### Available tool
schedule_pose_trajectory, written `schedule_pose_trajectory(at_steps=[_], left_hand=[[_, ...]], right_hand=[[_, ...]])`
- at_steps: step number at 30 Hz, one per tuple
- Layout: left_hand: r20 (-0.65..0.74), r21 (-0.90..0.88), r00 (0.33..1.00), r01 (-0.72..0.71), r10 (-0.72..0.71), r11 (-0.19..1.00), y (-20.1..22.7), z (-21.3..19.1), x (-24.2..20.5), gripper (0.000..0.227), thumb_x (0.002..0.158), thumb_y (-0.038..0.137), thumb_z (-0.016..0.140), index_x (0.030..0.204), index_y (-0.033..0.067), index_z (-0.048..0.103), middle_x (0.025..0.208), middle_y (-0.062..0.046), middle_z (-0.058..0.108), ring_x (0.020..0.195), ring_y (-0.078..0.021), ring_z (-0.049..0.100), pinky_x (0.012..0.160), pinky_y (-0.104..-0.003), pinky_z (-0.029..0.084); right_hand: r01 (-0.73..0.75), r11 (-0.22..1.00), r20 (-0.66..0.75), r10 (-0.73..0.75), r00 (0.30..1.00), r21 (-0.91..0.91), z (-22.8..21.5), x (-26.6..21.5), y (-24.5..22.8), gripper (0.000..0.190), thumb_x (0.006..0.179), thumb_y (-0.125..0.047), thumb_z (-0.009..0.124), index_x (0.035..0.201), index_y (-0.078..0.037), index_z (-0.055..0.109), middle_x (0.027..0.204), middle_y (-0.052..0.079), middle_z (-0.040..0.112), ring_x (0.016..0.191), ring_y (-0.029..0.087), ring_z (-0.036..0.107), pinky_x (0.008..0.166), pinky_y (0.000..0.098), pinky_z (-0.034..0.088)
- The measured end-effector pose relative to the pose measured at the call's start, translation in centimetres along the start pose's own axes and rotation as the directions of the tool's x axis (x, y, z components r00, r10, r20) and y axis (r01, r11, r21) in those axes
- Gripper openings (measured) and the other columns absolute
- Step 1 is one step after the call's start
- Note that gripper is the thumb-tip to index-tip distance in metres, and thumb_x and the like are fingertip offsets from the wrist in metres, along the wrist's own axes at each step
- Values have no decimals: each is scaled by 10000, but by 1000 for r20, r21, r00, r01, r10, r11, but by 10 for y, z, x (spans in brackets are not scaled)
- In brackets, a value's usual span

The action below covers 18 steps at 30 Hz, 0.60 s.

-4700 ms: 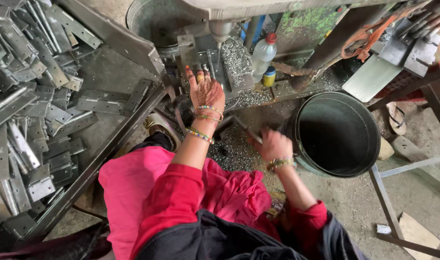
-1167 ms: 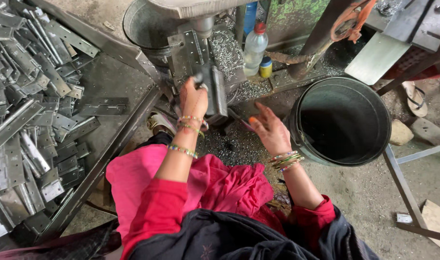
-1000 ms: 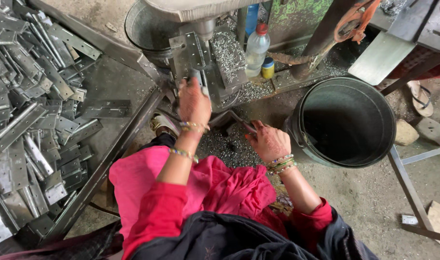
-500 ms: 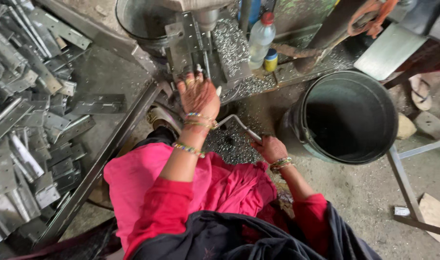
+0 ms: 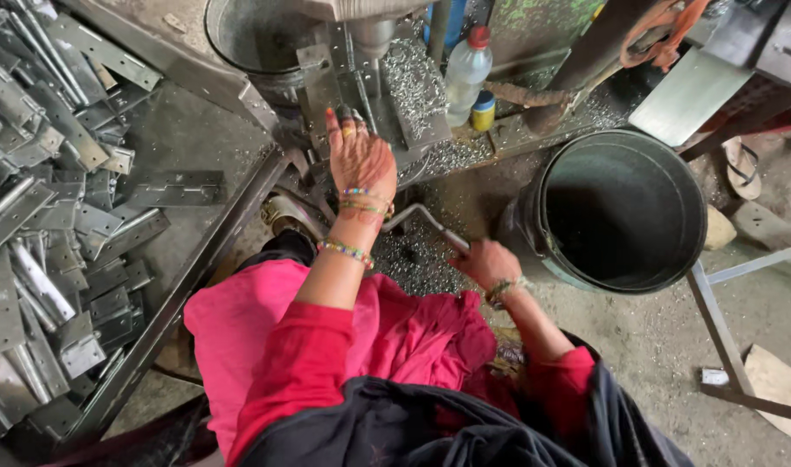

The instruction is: The person repeatedly picks up small metal brackets from a bin, places them under a drill press, and operates the machine to drill holes. After each cycle, the person removes the bracket and places it back into the bin.

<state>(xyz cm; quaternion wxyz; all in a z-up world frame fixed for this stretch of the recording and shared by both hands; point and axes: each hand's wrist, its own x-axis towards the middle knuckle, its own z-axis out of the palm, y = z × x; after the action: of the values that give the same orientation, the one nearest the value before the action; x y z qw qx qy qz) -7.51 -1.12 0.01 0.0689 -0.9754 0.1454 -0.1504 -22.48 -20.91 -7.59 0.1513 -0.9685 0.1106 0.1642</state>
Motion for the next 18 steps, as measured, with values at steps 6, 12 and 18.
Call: schedule_pose_trajectory(at_steps=[6,12,18], left_hand=[[-149,-94,989,-24,9,995,-13,25,-7,386,994,219,528,1221,-6,745,1391,-180,650,1383,-321,466,1293,-515,128],[33,-88,999,28,-26,996,-5,34,25,385,957,235,526,1190,11,736,1440,-174,601,1444,-339,429,1264,-493,153],[-238,-135,969,39,-70,990,-6,55,11,398,986,214,503,1250,26,734,1484,-151,581,1407,-352,433,1264,-548,123]], right_hand=[[50,994,48,-55,997,95,20,17,10,565,834,-634,709,1077,-124,727,897,174,749,864,344,750,759,475,581],[62,998,-21,-62,998,-14,-37,-7,-10,578,870,-658,665,1122,-139,692,898,173,762,857,355,747,738,487,579],[-15,1000,28,16,999,-22,-4,-10,-6,519,869,-659,669,1064,-183,739,930,159,759,893,350,746,781,472,581]])
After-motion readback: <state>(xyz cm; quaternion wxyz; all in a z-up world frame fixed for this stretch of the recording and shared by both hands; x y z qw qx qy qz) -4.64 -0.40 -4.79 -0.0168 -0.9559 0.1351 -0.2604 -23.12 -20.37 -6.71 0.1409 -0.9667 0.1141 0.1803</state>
